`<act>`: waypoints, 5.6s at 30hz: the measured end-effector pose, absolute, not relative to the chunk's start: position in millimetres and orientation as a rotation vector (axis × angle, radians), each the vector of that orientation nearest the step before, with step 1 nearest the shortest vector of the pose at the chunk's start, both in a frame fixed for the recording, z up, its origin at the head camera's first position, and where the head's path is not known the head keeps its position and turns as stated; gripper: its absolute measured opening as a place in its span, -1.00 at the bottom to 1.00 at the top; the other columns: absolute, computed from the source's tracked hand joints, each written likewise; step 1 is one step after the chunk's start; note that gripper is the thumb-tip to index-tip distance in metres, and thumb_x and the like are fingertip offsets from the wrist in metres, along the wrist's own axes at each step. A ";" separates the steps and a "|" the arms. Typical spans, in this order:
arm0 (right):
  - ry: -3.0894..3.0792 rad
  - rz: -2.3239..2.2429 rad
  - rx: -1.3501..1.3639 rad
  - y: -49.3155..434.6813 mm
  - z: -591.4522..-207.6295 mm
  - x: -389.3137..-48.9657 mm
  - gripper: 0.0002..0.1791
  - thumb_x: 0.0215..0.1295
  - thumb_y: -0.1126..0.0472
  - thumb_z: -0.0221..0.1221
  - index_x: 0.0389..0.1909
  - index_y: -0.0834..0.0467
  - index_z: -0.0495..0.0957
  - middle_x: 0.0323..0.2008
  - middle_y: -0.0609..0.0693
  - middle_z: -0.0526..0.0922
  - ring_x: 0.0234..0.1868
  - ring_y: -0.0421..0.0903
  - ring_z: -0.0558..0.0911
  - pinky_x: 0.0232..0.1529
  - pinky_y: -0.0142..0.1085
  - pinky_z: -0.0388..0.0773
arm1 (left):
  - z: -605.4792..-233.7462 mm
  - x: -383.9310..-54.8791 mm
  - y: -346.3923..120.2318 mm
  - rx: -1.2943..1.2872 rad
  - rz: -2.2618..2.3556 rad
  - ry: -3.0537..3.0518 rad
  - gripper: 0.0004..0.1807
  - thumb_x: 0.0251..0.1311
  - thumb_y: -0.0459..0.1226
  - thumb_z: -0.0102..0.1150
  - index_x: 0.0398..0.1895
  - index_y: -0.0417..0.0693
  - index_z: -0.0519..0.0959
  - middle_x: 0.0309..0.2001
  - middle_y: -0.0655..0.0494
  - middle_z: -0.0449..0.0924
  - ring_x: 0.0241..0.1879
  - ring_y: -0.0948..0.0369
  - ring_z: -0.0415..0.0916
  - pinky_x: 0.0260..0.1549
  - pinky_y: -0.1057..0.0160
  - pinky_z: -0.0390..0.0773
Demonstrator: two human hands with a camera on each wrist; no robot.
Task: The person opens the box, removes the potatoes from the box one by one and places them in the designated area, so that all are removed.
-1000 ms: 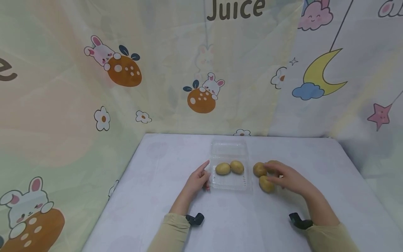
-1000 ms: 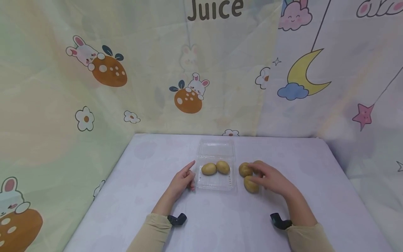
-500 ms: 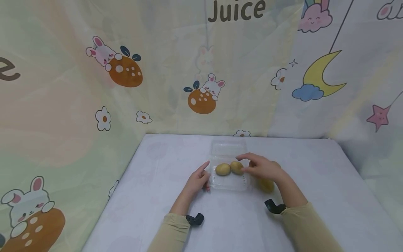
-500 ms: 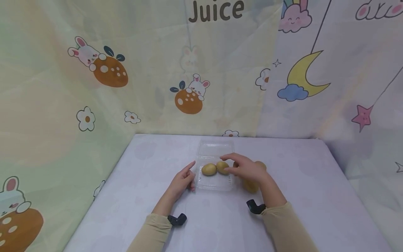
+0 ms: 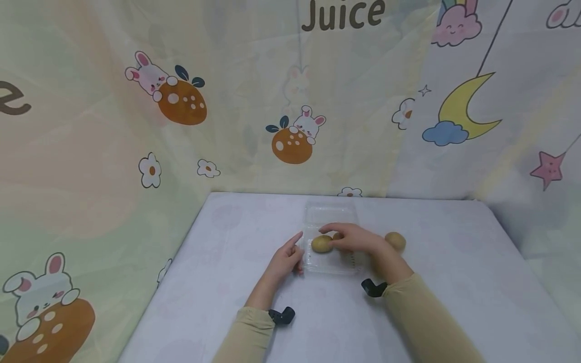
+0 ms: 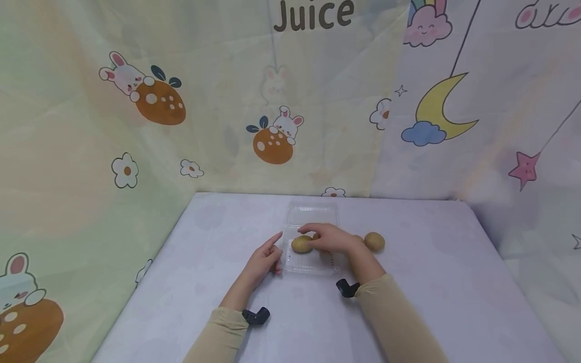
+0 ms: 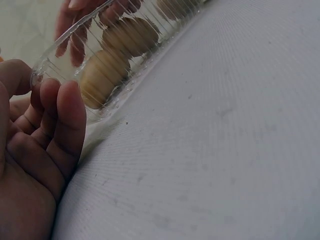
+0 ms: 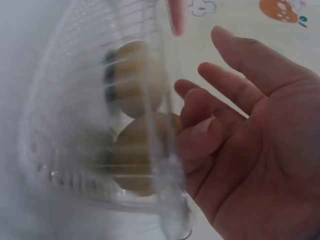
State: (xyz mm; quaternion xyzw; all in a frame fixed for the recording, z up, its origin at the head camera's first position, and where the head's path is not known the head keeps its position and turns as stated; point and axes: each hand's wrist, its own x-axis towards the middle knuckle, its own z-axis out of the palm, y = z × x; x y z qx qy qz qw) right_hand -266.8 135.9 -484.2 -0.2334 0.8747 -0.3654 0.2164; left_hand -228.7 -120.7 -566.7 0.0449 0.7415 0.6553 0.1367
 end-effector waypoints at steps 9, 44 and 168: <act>2.461 -0.908 -0.670 125.7 -488.9 -271.5 -0.48 0.35 0.01 0.21 0.32 -0.10 0.45 -0.06 -0.07 0.58 -0.50 -0.09 0.52 -0.38 -0.24 0.52 | -565.2 -227.9 -119.9 0.131 1.902 2.144 -0.39 0.36 -0.13 0.10 0.45 0.44 0.26 -0.44 0.12 0.48 -0.51 0.19 0.53 -0.39 0.15 0.72; 2.550 -0.760 -0.661 103.2 -508.0 -261.7 -0.51 0.20 0.22 0.35 0.15 -0.19 0.58 0.22 -0.18 0.56 0.20 -0.16 0.49 0.29 -0.07 0.45 | -565.8 -229.5 -121.1 0.235 1.886 2.161 -0.34 0.39 -0.21 0.13 0.51 0.24 0.20 -0.48 0.12 0.47 -0.58 0.23 0.54 -0.46 0.19 0.69; 2.596 -1.133 -0.040 327.6 -541.7 -190.5 -0.20 0.13 -0.25 0.31 0.36 -0.02 0.38 0.09 0.20 0.51 -0.61 -0.13 0.43 -0.61 -0.29 0.46 | -565.8 -227.7 -117.4 0.158 1.862 2.210 -0.35 0.37 -0.17 0.12 0.49 0.40 0.22 -0.46 0.13 0.48 -0.54 0.21 0.53 -0.43 0.18 0.70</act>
